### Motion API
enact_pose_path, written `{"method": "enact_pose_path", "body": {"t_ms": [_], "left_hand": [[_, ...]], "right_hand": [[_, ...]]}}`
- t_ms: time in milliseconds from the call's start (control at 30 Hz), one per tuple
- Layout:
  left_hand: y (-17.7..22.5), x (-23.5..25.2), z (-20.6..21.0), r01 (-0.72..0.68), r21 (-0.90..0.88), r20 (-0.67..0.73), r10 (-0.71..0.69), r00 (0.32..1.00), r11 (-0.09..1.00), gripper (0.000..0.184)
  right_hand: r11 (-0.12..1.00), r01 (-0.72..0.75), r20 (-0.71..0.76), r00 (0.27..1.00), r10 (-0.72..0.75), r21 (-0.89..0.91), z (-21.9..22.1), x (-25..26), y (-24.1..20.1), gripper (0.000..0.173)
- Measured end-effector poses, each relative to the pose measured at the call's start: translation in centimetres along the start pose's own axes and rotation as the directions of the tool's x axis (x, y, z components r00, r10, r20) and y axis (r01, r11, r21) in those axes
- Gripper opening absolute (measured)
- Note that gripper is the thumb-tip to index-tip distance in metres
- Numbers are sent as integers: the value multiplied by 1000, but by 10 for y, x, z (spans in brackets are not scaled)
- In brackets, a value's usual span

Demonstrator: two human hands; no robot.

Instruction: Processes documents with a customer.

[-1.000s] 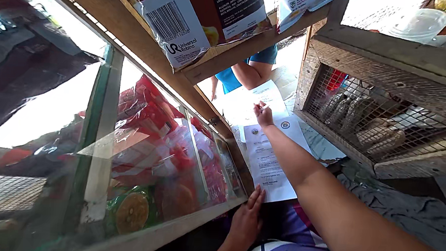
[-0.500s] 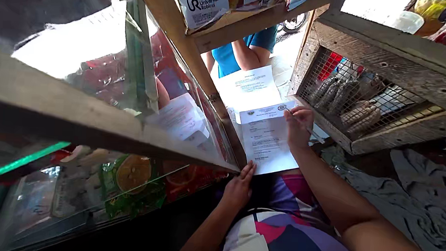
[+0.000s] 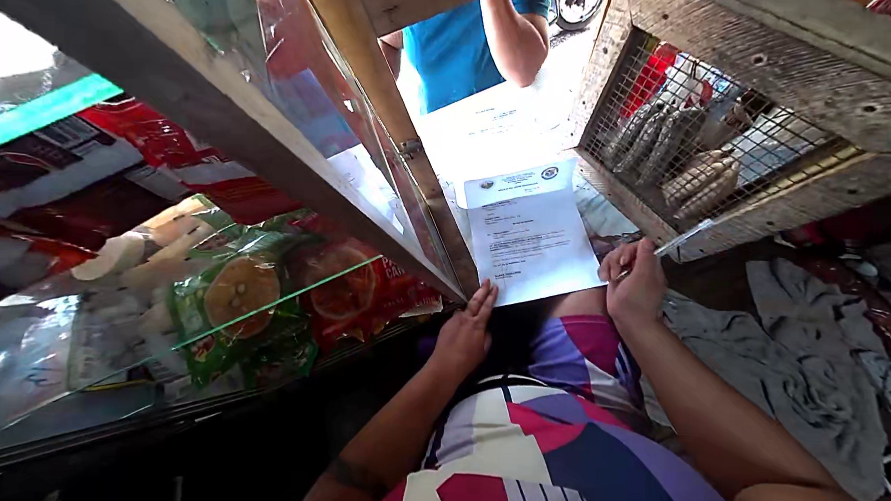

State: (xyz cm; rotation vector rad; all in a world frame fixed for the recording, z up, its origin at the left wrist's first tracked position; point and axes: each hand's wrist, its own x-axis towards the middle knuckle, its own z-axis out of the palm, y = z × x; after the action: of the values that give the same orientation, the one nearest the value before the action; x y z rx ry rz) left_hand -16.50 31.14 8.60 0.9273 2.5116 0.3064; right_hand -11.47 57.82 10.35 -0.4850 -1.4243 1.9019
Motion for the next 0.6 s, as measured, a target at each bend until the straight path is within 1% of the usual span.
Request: {"method": "enact_pose_path", "body": {"t_ms": [67, 133, 267, 400, 467, 567, 600], "left_hand": [[0, 0, -1, 11, -2, 20, -11, 1000, 1000, 80], [-1, 0, -1, 3, -9, 9, -3, 1000, 1000, 81], [-5, -2, 7, -38, -87, -86, 30, 996, 996, 79], [-10, -2, 11, -101, -146, -159, 77, 984, 984, 69], [-11, -2, 10, -96, -153, -136, 75, 988, 984, 62], [-9, -2, 1, -48, -129, 2, 49, 999, 990, 49], [-10, -2, 0, -48, -115, 27, 51, 998, 992, 43]], "right_hand": [[1000, -4, 30, 1000, 4, 8, -2, -8, 5, 46], [1000, 7, 46, 999, -7, 11, -5, -10, 6, 46], [1000, 11, 70, 998, -11, 9, -16, -10, 6, 47], [998, 54, 67, 996, -53, -18, -25, -10, 5, 48], [997, 59, 47, 997, -57, -42, -26, -10, 4, 47], [996, 66, 54, 997, -63, -61, -28, -10, 3, 46], [996, 68, 57, 996, -65, -62, -29, -10, 2, 47]]}}
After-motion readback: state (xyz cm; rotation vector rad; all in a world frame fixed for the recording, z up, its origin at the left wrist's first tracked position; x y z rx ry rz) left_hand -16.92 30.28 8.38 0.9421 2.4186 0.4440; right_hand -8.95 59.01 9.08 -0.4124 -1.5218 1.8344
